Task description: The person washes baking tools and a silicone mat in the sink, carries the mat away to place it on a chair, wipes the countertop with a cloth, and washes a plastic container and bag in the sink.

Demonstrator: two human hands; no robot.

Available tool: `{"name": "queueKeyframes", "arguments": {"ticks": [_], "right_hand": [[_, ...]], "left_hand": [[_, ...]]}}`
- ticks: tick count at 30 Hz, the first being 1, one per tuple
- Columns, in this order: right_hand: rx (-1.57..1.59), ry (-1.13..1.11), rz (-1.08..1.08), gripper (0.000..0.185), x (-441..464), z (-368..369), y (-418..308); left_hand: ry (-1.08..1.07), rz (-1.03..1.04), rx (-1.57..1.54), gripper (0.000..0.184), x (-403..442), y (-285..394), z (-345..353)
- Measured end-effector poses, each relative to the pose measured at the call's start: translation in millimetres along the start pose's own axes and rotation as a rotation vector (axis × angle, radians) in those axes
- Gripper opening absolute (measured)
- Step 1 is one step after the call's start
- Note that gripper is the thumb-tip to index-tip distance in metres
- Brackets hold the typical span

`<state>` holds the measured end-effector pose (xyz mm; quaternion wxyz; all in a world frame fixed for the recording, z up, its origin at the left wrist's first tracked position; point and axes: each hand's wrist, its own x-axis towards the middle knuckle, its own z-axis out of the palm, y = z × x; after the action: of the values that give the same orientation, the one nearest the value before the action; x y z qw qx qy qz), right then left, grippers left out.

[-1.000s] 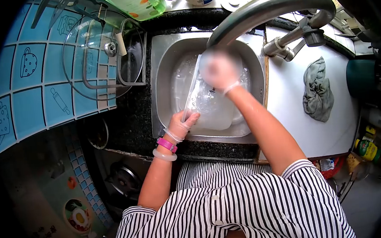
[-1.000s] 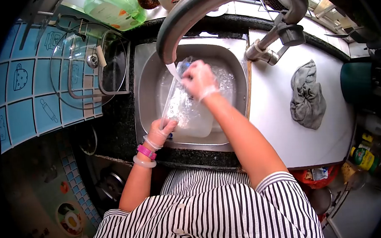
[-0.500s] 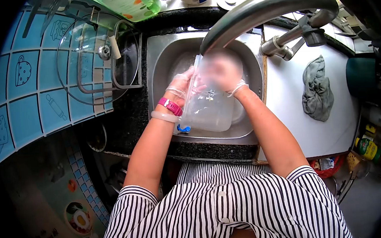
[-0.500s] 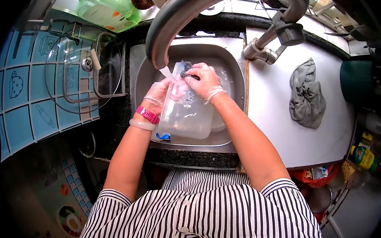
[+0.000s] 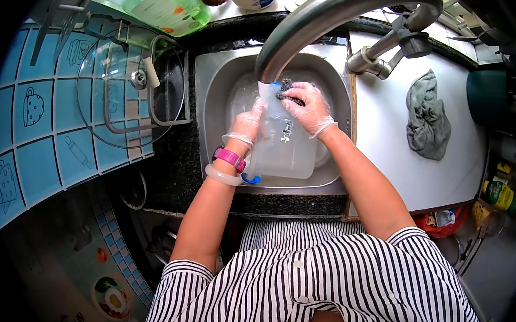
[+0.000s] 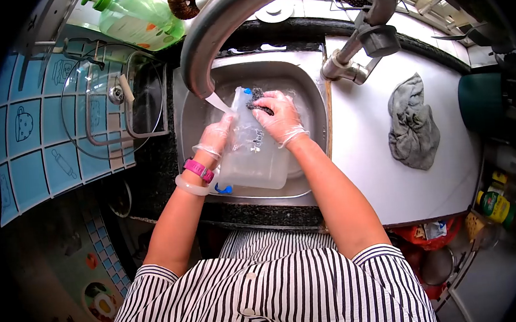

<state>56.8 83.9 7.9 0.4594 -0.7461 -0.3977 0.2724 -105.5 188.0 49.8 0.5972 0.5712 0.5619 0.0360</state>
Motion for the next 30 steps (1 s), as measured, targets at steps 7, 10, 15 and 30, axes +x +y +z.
{"name": "queueKeyframes", "arguments": {"ticks": [7, 10, 15, 30], "right_hand": [[-0.005, 0.104, 0.031, 0.024, -21, -8, 4], [-0.012, 0.111, 0.036, 0.026, -25, -5, 14], [-0.076, 0.202, 0.024, 0.029, -29, -6, 18], [-0.377, -0.414, -0.680, 0.023, -139, 30, -44]], "left_hand": [[0.124, 0.311, -0.099, 0.028, 34, 2, 1], [-0.176, 0.455, -0.014, 0.034, 16, 39, 5], [-0.322, 0.266, -0.108, 0.067, -2, 58, 0], [-0.536, -0.150, -0.178, 0.052, -8, 42, 3]]}}
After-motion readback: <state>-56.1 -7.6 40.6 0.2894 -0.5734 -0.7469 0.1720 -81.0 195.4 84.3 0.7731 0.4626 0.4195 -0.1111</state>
